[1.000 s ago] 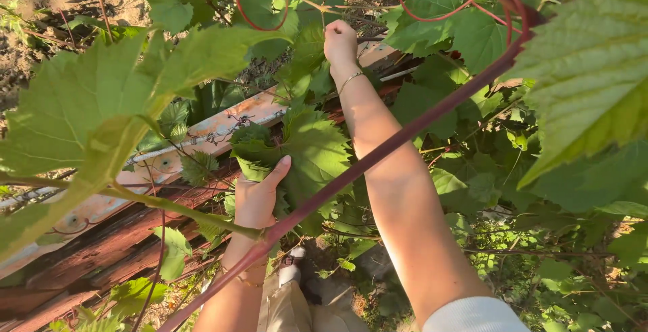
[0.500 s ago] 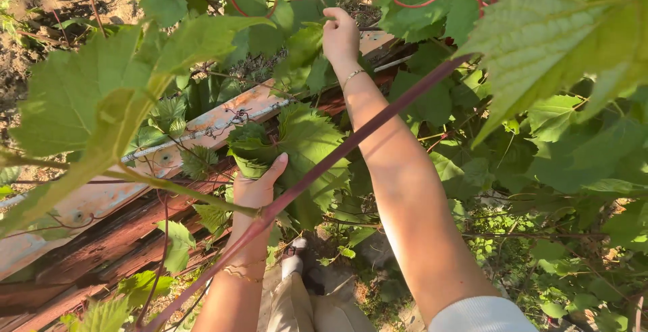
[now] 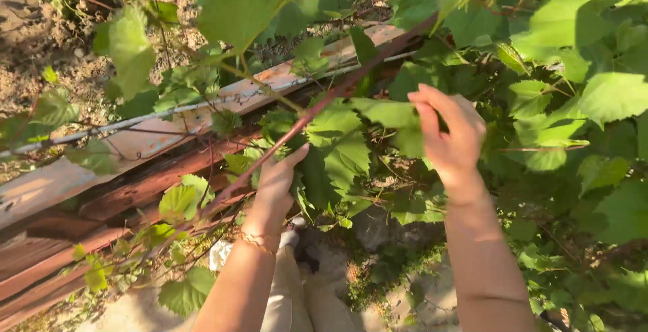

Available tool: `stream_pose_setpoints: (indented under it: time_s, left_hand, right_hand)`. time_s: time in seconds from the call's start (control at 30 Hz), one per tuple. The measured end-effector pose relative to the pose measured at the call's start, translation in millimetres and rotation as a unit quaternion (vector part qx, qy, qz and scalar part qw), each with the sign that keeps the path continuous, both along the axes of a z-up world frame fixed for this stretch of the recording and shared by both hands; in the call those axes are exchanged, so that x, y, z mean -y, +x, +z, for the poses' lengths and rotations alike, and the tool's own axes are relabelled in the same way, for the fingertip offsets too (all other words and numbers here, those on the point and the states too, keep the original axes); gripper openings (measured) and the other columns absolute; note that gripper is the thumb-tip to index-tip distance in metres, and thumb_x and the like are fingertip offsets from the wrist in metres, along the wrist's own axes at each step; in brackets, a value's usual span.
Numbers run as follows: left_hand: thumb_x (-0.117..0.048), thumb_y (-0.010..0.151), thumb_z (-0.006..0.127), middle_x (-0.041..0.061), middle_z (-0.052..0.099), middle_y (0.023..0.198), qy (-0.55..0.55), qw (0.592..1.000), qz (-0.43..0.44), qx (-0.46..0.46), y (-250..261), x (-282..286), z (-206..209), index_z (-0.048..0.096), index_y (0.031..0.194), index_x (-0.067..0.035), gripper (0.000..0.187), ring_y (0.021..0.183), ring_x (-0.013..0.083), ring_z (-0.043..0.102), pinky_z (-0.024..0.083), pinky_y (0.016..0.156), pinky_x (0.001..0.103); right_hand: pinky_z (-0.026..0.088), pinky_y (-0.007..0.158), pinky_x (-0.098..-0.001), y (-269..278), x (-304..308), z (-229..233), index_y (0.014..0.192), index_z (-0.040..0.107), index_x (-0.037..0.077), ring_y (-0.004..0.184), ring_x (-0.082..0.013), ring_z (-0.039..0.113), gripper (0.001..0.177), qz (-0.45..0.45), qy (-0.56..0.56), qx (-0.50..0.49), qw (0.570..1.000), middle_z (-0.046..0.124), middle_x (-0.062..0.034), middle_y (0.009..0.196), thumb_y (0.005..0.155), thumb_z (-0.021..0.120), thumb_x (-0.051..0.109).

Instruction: Picking fresh grape leaves from a grapevine and collecting them in a stack.

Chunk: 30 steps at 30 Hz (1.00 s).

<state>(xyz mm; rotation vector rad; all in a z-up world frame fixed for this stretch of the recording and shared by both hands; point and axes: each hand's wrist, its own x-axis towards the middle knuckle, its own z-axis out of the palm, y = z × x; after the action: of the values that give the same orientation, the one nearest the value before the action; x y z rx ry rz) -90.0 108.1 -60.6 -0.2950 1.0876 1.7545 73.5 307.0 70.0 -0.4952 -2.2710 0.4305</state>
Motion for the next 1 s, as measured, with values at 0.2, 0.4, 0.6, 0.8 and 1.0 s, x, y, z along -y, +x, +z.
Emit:
stream_pose_setpoints:
  time_s: [0.2,0.4,0.6,0.8,1.0]
  left_hand:
    - [-0.004,0.093,0.071,0.011,0.074,0.098,0.093,0.994,-0.049,-0.031,21.9,18.1,-0.7,0.066,0.117,0.002,0.025,0.086,0.0236,0.071,0.060,0.072,0.037]
    - [-0.003,0.096,0.070,0.010,0.073,0.115,0.165,0.971,-0.154,-0.076,47.3,53.0,-5.2,0.065,0.127,0.005,0.032,0.102,0.0203,0.069,0.057,0.092,0.037]
    - [-0.008,0.097,0.064,0.011,0.070,0.130,0.214,0.958,-0.134,0.136,63.9,106.6,-40.6,0.058,0.139,0.002,0.043,0.113,0.0197,0.069,0.054,0.102,0.034]
    - [0.005,0.087,0.065,0.010,0.068,0.127,0.180,0.956,-0.222,0.070,57.0,143.3,-48.6,0.058,0.136,0.000,0.050,0.110,0.0201,0.069,0.058,0.096,0.037]
    - [0.003,0.087,0.063,0.012,0.073,0.108,0.045,0.962,-0.265,0.046,58.2,170.9,-80.7,0.067,0.126,0.002,0.039,0.089,0.0226,0.069,0.057,0.076,0.040]
  right_hand:
    - [0.061,0.091,-0.0300,50.5,51.3,52.3,0.114,0.073,0.001,0.098,-0.0194,0.077,0.021,0.106,-0.334,0.073,0.934,0.079,-0.0104,0.103,0.095,0.066,-0.007]
    - [0.061,0.083,-0.0276,16.4,70.1,-32.7,0.116,0.071,-0.002,0.096,-0.0181,0.078,0.021,0.258,-0.508,0.145,0.809,0.075,-0.0079,0.104,0.095,0.068,-0.004]
    - [0.055,0.074,-0.0241,20.0,122.2,-41.9,0.132,0.063,0.011,0.084,-0.0108,0.059,0.053,0.188,-0.450,0.242,0.839,0.070,-0.0011,0.113,0.083,0.079,0.002]
    - [0.053,0.091,-0.0308,29.7,171.3,-55.6,0.132,0.063,0.009,0.108,-0.0203,0.063,0.051,0.182,-0.255,0.199,0.929,0.064,-0.0053,0.123,0.084,0.077,-0.001]
    - [0.057,0.089,-0.0295,41.0,203.3,-92.4,0.128,0.068,0.012,0.104,-0.0208,0.069,0.036,0.114,-0.237,0.141,0.954,0.067,-0.0048,0.120,0.093,0.075,0.003]
